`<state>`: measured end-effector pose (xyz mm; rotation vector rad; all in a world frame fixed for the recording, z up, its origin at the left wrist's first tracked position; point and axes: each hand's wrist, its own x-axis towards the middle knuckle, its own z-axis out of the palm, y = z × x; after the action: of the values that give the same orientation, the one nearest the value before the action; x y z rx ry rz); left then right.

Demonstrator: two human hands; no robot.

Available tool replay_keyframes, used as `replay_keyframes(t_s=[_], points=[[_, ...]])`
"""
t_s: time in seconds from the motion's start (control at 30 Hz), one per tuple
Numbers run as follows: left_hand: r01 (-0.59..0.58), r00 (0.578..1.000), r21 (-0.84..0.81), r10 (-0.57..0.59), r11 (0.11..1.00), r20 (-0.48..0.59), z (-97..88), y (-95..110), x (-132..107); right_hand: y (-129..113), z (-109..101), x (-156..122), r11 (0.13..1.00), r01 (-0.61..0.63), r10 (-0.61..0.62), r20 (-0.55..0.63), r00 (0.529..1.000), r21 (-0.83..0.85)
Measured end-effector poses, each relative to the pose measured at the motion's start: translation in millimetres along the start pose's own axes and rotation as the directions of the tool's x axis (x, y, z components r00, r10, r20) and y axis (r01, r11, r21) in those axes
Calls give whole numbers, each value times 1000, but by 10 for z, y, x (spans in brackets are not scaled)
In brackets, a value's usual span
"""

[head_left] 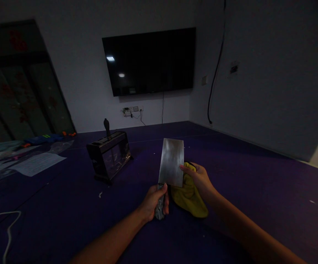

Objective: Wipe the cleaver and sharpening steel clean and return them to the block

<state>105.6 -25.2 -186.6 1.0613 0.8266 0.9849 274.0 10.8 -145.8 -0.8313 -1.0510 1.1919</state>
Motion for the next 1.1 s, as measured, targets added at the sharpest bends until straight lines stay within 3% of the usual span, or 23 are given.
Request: replay_keyframes(t_s=[0.1,0.17,0.23,0.3,0.4,0.5,0.6,0.7,1.0,1.1], points=[[-35,998,-2,35,999,-54,-10,-3,10,6,-33,36,998,26,-29,-69,997,-48],[-43,995,9,44,999,-89,-25,6,17,3,-77,67,987,104,-122,-150,981,-123],[-29,993,15,31,999,-113,-46,12,27,-6,-130,90,926,257,-321,-219,921,-277],[-12,992,3,12,1000,-123,-67,14,40,-16,-181,93,780,398,-536,-188,823,-482],[0,993,-5,-1,1000,-121,-80,10,50,-3,-225,66,489,533,-673,91,734,-691],[15,992,39,-10,999,-122,-64,5,39,61,-221,34,224,663,-583,447,679,-715],[31,991,113,-16,993,-131,-39,0,24,132,-192,26,73,722,-443,626,642,-688],[42,990,149,-21,988,-139,-26,-4,21,160,-168,34,47,709,-392,640,661,-704],[42,980,97,-22,994,-197,-37,-1,42,158,-145,18,123,720,-319,660,680,-683],[37,980,58,-25,998,-200,-58,3,63,157,-119,-4,156,745,-267,699,664,-648]])
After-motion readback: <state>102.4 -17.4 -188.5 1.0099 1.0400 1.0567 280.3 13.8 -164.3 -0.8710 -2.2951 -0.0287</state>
